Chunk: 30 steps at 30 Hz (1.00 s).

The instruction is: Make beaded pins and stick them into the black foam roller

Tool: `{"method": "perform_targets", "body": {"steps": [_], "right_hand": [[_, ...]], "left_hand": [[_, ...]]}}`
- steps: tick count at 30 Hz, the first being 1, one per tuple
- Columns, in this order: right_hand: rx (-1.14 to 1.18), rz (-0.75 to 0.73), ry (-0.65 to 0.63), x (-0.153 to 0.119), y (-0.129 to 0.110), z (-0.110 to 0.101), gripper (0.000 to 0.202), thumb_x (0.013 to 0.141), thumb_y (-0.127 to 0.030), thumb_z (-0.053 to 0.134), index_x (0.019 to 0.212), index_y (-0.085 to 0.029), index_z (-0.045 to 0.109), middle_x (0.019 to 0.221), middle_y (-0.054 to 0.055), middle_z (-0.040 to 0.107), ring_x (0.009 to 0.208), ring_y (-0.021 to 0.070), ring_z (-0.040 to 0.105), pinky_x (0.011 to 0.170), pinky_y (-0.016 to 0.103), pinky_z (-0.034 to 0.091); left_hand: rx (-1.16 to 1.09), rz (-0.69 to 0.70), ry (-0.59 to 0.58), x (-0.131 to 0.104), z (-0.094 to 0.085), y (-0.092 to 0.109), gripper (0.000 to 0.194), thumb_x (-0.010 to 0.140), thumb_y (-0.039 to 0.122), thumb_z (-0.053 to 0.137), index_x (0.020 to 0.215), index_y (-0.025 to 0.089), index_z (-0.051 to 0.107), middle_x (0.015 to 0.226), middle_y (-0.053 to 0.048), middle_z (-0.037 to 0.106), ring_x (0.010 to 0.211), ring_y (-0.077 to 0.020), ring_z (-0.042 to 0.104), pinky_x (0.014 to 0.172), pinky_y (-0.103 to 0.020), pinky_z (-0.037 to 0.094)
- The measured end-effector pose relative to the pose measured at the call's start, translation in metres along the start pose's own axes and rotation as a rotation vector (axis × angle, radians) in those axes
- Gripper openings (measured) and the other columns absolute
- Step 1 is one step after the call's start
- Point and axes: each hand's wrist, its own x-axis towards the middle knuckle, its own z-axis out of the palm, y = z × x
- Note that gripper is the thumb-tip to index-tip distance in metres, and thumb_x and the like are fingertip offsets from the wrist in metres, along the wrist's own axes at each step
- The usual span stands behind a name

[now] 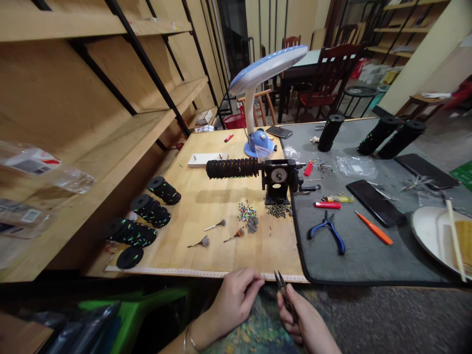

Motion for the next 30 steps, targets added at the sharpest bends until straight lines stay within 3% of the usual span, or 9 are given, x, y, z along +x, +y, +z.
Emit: {"method": "perform_targets", "body": {"steps": [5, 18, 24, 30], "right_hand": [[0.039, -0.010, 0.017, -0.002, -0.003, 0.001, 0.058, 0.067, -0.076, 0.060, 0.073, -0.019, 0.053, 0.049, -0.011, 0.036, 0.036, 0.0011, 0.015, 0.039, 0.016, 0.005], [0.064, -0.027, 0.051, -0.003, -0.003, -0.002, 0.061, 0.061, -0.077, 0.065, 0.074, -0.019, 0.051, 0.048, -0.013, 0.033, 0.037, 0.0009, 0.014, 0.038, 0.015, 0.006], [0.059, -0.032, 0.084, -0.001, 0.008, -0.011, 0.064, 0.056, -0.081, 0.064, 0.070, -0.021, 0.048, 0.046, -0.013, 0.030, 0.036, 0.0015, 0.012, 0.036, 0.016, 0.003], [0.004, -0.022, 0.137, -0.006, 0.023, -0.025, 0.066, 0.055, -0.085, 0.058, 0.068, -0.022, 0.046, 0.044, -0.014, 0.028, 0.035, 0.0017, 0.008, 0.035, 0.017, 0.004]], "left_hand": [[0.027, 0.041, -0.040, -0.001, 0.000, 0.000, 0.017, 0.094, 0.021, 0.045, 0.083, 0.019, 0.059, 0.071, -0.004, 0.063, 0.064, -0.0149, 0.058, 0.061, -0.023, 0.041], [0.036, 0.087, -0.141, 0.004, -0.002, 0.005, 0.018, 0.094, 0.020, 0.043, 0.081, 0.019, 0.055, 0.071, -0.003, 0.060, 0.064, -0.0148, 0.056, 0.061, -0.022, 0.040], [0.066, 0.127, -0.202, 0.004, -0.001, 0.008, 0.018, 0.094, 0.020, 0.042, 0.081, 0.019, 0.055, 0.072, -0.004, 0.060, 0.067, -0.0151, 0.056, 0.062, -0.023, 0.040], [0.112, 0.255, -0.274, 0.008, 0.003, 0.008, 0.016, 0.093, 0.018, 0.042, 0.085, 0.019, 0.056, 0.074, -0.004, 0.061, 0.068, -0.0159, 0.056, 0.064, -0.024, 0.041]]}}
